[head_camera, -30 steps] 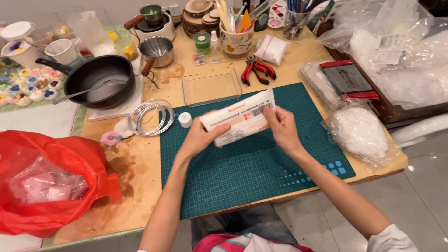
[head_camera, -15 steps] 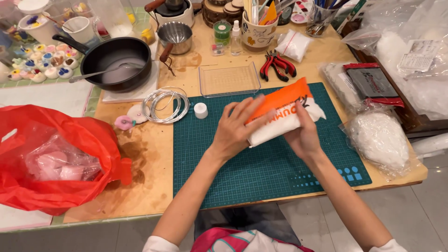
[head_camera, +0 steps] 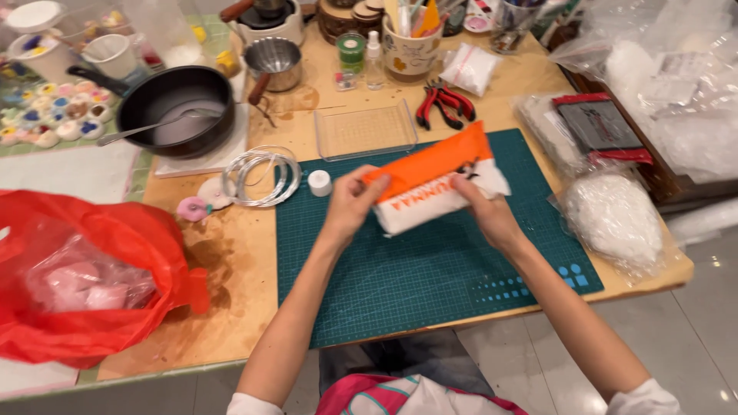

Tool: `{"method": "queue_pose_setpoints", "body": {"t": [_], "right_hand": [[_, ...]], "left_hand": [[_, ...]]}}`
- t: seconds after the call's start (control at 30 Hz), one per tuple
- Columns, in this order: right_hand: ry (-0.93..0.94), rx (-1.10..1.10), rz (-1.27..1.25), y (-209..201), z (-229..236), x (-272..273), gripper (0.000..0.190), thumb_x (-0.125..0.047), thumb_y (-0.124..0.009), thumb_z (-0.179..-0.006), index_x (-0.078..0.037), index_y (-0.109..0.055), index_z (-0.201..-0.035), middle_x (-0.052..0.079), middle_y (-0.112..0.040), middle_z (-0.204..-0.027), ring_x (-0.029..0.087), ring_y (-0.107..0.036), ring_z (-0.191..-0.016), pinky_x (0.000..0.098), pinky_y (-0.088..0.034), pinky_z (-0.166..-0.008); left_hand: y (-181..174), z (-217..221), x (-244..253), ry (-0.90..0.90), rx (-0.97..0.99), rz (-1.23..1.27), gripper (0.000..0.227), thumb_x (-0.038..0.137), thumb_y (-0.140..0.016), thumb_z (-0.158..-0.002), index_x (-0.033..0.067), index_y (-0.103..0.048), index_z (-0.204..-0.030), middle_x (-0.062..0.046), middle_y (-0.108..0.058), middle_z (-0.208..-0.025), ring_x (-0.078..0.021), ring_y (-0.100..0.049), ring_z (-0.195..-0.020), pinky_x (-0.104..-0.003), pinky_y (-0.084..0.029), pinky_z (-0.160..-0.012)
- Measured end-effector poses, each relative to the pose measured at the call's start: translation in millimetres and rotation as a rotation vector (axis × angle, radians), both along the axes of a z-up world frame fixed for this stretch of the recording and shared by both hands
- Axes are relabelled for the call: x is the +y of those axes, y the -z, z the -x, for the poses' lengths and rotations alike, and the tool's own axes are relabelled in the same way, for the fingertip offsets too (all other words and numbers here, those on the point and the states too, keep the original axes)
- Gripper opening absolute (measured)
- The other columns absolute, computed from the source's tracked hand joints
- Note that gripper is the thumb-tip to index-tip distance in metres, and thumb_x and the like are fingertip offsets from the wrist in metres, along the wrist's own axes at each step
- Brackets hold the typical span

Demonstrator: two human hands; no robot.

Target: Kneading and preparing a white clay-like craft material at a workbench.

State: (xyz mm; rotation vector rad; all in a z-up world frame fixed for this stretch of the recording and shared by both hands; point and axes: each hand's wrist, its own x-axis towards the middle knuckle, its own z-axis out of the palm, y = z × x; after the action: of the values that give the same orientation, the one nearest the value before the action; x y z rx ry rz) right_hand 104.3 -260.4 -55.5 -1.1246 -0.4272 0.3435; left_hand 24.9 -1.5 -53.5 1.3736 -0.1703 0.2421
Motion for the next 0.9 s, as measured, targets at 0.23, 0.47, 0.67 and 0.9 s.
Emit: {"method": "queue_pose_setpoints", "body": {"t": [0.23,0.47,0.67,0.9], "right_hand": [[0.009,-0.083,0.336,-57,12,-14,0.033,-0.035,-0.059,-0.103,-0.003,-0.065,-0.099,0.003,-0.065,-0.074,0.011,-0.062,-0.055,0.0269,-0.053,-0.046],[0.461,0.158,0.014,-76,-46,-80,0.035,-0.037,-0.053,-0.109,-0.002,-0.062,-0.109,0.003,-0.066,-0.071,0.012,-0.063,-0.056,0.0252,-0.051,-0.052],[0.529,0.282,-0.175,6,-157,-184,0.034,-0.034,-0.053,-0.109,-0.002,-0.06,-0.117,0.007,-0.069,-0.086,0.013,-0.063,-0.067,0.0254,-0.053,-0.058],[0.309,0.416,-0.152,9,-148,-213,0.023,-0.021,-0.055,-0.11,-0.004,-0.055,-0.125,0.017,-0.075,-0.121,0.021,-0.07,-0.091,0.0279,-0.057,-0.076]], "left_hand": [[-12,2,7,-0.035,0.01,0.067,0.025,0.024,-0.061,-0.107,0.0025,-0.066,-0.119,-0.002,-0.073,-0.096,-0.0056,-0.066,-0.082,-0.023,-0.052,-0.074],[-35,11,26,-0.246,0.073,0.125,0.034,0.029,-0.057,-0.105,0.001,-0.06,-0.125,-0.011,-0.074,-0.089,-0.0134,-0.068,-0.07,-0.026,-0.052,-0.067],[-33,13,25,-0.242,0.059,0.148,0.034,0.028,-0.062,-0.104,-0.0001,-0.061,-0.124,-0.012,-0.073,-0.088,-0.014,-0.068,-0.071,-0.027,-0.053,-0.068],[-41,18,24,-0.169,0.044,0.114,0.033,0.024,-0.065,-0.1,0.0013,-0.061,-0.124,-0.012,-0.073,-0.088,-0.0147,-0.068,-0.071,-0.028,-0.054,-0.069]]}}
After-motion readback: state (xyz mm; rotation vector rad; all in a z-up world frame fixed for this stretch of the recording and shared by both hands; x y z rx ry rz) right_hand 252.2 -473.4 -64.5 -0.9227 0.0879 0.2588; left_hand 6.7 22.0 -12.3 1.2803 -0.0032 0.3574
